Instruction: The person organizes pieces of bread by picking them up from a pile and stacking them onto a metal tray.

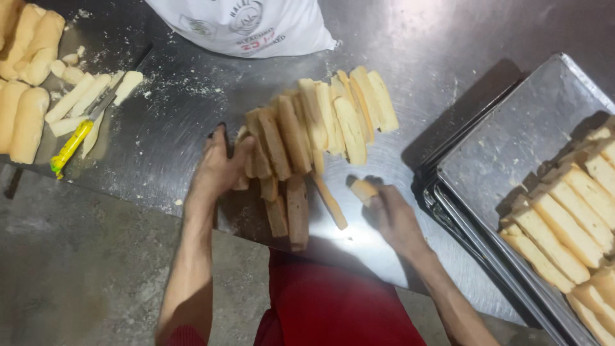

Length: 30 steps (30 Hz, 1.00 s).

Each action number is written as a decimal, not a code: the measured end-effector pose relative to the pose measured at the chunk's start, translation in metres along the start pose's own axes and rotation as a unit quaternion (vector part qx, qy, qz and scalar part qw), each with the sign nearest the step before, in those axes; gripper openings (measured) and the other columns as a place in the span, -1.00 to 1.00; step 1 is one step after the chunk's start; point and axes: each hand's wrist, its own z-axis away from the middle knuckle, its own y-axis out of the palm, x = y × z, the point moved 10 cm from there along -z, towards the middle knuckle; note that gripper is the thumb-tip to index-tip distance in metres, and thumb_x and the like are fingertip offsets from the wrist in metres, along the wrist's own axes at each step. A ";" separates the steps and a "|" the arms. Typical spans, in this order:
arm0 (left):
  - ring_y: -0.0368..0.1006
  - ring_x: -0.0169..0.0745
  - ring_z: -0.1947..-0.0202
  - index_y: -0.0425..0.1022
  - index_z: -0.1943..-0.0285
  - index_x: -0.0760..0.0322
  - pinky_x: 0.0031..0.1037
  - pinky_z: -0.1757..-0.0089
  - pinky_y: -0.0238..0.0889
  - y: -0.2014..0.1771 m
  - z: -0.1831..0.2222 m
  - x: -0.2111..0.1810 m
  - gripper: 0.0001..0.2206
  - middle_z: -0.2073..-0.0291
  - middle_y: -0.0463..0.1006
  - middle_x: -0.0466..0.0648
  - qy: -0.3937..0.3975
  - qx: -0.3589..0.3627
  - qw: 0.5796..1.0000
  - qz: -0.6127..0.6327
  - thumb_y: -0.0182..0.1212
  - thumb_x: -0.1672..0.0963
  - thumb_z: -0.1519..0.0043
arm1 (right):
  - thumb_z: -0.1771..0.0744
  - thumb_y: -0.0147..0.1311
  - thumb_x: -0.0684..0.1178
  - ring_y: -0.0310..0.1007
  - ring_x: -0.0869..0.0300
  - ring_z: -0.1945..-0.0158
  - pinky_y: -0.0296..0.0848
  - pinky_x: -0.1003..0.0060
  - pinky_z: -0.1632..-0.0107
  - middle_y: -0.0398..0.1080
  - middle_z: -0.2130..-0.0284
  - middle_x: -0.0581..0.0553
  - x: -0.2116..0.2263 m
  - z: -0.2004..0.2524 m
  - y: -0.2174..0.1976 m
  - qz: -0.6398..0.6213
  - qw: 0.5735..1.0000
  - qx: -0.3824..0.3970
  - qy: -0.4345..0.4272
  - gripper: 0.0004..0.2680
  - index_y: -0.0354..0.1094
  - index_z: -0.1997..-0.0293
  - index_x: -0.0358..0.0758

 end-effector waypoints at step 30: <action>0.60 -0.10 0.23 0.29 -0.33 0.38 -0.33 0.24 0.54 0.096 0.058 -0.185 -0.45 0.12 0.61 0.10 0.270 0.194 0.919 0.214 0.33 0.17 -0.13 | -0.33 0.21 0.17 0.38 0.31 0.47 0.36 0.46 0.52 0.43 0.41 -0.06 0.019 -0.056 -0.020 -0.602 0.788 -0.033 0.125 -0.65 0.36 -0.10 -0.24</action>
